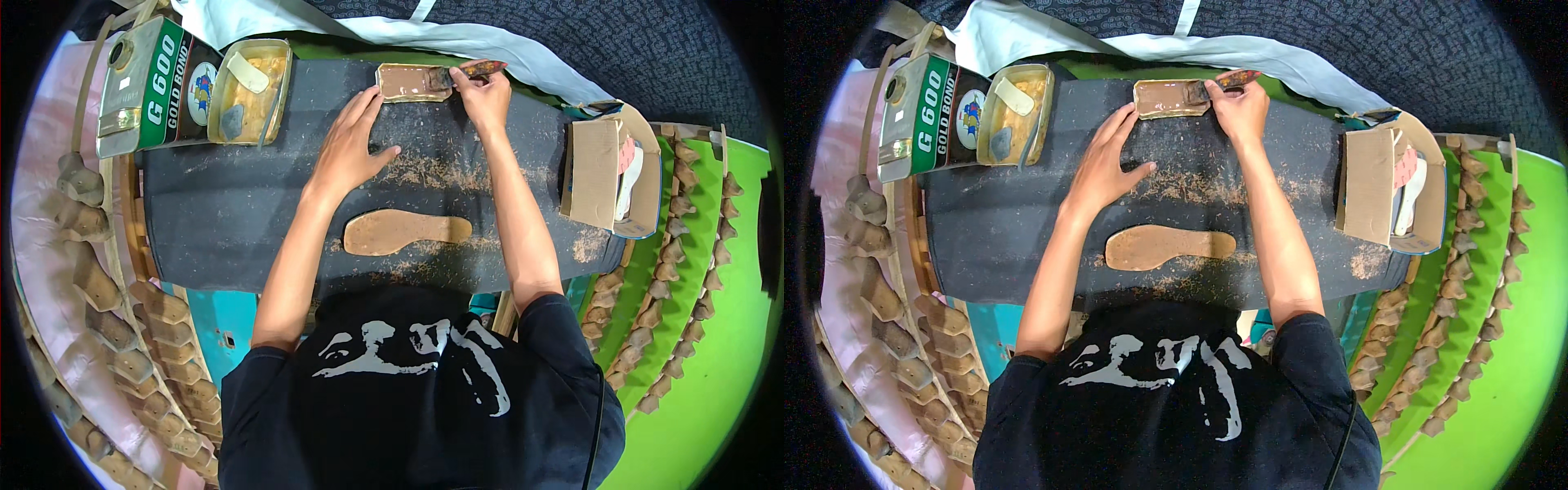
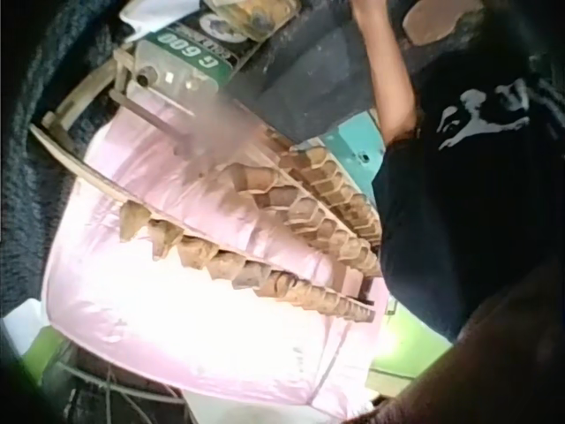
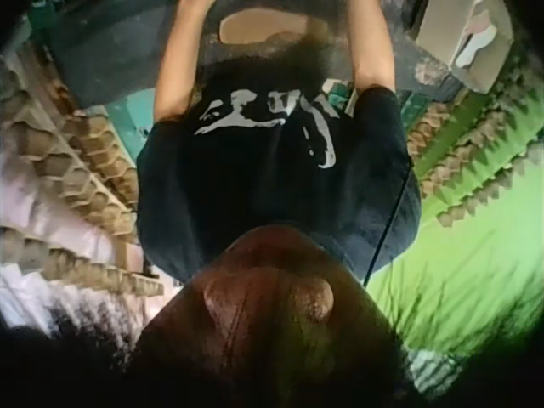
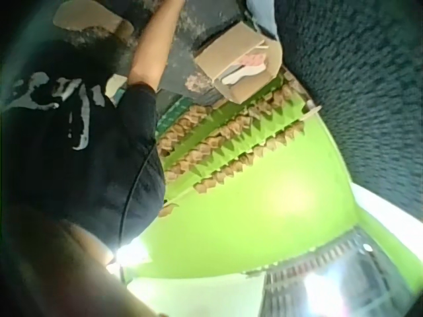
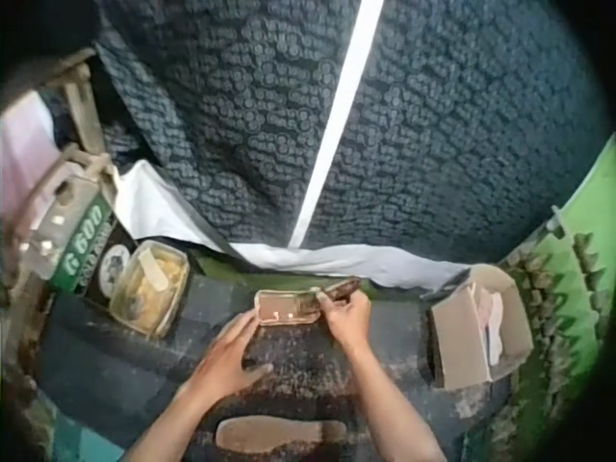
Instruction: Apply adhesive to a shoe insole using a brush.
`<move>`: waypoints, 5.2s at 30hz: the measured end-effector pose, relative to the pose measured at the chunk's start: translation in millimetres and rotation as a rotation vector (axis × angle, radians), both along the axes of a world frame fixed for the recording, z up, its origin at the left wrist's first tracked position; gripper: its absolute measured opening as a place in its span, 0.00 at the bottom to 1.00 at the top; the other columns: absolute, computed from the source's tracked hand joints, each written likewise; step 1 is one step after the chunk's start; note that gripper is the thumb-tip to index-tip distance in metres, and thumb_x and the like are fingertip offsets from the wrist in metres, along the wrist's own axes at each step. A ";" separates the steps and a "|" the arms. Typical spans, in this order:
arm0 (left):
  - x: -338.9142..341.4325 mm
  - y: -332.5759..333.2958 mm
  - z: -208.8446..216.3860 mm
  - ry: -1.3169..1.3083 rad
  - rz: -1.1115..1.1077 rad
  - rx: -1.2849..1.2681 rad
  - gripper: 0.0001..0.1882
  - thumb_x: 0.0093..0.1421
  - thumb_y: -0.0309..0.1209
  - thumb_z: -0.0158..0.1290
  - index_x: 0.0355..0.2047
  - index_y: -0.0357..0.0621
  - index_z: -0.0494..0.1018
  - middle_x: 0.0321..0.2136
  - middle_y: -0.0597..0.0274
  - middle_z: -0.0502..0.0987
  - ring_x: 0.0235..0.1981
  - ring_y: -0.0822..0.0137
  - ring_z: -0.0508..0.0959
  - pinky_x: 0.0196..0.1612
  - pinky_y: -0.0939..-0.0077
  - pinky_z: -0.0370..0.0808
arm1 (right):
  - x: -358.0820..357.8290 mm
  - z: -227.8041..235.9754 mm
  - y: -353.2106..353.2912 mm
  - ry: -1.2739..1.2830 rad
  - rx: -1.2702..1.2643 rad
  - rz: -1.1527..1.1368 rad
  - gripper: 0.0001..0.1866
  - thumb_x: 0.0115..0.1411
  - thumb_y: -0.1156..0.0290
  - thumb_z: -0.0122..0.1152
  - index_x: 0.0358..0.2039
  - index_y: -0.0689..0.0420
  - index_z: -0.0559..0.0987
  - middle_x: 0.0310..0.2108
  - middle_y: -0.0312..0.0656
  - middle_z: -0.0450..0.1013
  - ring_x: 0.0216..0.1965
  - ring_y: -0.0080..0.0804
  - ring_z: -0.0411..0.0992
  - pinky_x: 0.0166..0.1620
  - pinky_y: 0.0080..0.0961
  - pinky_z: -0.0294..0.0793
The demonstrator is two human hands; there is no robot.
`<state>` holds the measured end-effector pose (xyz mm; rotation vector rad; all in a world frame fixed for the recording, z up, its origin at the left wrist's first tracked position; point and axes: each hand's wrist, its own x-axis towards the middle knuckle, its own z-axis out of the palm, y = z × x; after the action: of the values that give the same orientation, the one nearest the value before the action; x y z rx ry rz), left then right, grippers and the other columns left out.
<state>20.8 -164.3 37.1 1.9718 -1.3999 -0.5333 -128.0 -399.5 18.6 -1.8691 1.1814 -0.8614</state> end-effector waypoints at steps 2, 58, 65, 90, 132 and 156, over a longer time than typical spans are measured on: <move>-0.4 -1.2 -1.5 -0.014 0.003 -0.061 0.49 0.55 0.37 0.72 0.73 0.39 0.61 0.75 0.53 0.60 0.75 0.50 0.61 0.76 0.57 0.61 | -0.6 -3.5 -2.5 -0.055 0.023 -0.014 0.12 0.55 0.66 0.80 0.35 0.59 0.87 0.25 0.40 0.83 0.28 0.24 0.81 0.36 0.26 0.79; -97.8 179.3 -17.9 0.337 0.314 0.045 0.27 0.58 0.23 0.68 0.58 0.34 0.78 0.51 0.52 0.78 0.37 0.67 0.83 0.39 0.74 0.84 | -196.1 3.9 243.5 0.388 -0.079 0.098 0.25 0.56 0.76 0.71 0.56 0.60 0.79 0.52 0.54 0.72 0.56 0.58 0.70 0.61 0.49 0.72; -109.4 184.0 -19.9 0.457 0.384 -0.047 0.30 0.61 0.28 0.68 0.62 0.34 0.73 0.51 0.52 0.75 0.41 0.64 0.83 0.42 0.73 0.85 | -204.3 20.2 251.9 0.191 0.076 0.102 0.22 0.58 0.73 0.73 0.53 0.61 0.81 0.53 0.51 0.73 0.55 0.49 0.74 0.61 0.45 0.73; -314.3 264.3 -1.1 1.514 0.799 -0.859 0.23 0.80 0.40 0.44 0.67 0.40 0.63 0.58 0.49 0.77 0.58 0.55 0.81 0.60 0.56 0.80 | -300.3 24.8 298.1 -0.547 1.350 0.635 0.35 0.66 0.86 0.56 0.73 0.67 0.61 0.64 0.54 0.73 0.64 0.42 0.75 0.67 0.37 0.77; -511.0 831.2 -132.7 1.247 1.627 -0.705 0.26 0.72 0.28 0.54 0.68 0.36 0.66 0.58 0.54 0.77 0.60 0.59 0.78 0.66 0.63 0.74 | -358.4 -119.8 748.9 0.703 0.821 1.434 0.23 0.51 0.77 0.73 0.50 0.59 0.83 0.41 0.46 0.83 0.35 0.36 0.83 0.42 0.31 0.84; -410.4 887.5 -206.9 1.259 1.374 -0.241 0.31 0.67 0.34 0.61 0.69 0.46 0.69 0.62 0.66 0.74 0.65 0.64 0.69 0.65 0.56 0.70 | -381.9 -183.3 874.2 0.600 0.163 1.196 0.26 0.48 0.71 0.77 0.50 0.60 0.85 0.43 0.56 0.81 0.46 0.55 0.81 0.52 0.41 0.80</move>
<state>-389.6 723.2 -169.8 1.3824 0.6386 -0.6263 -509.9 474.6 -164.7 -2.2479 0.2159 0.4599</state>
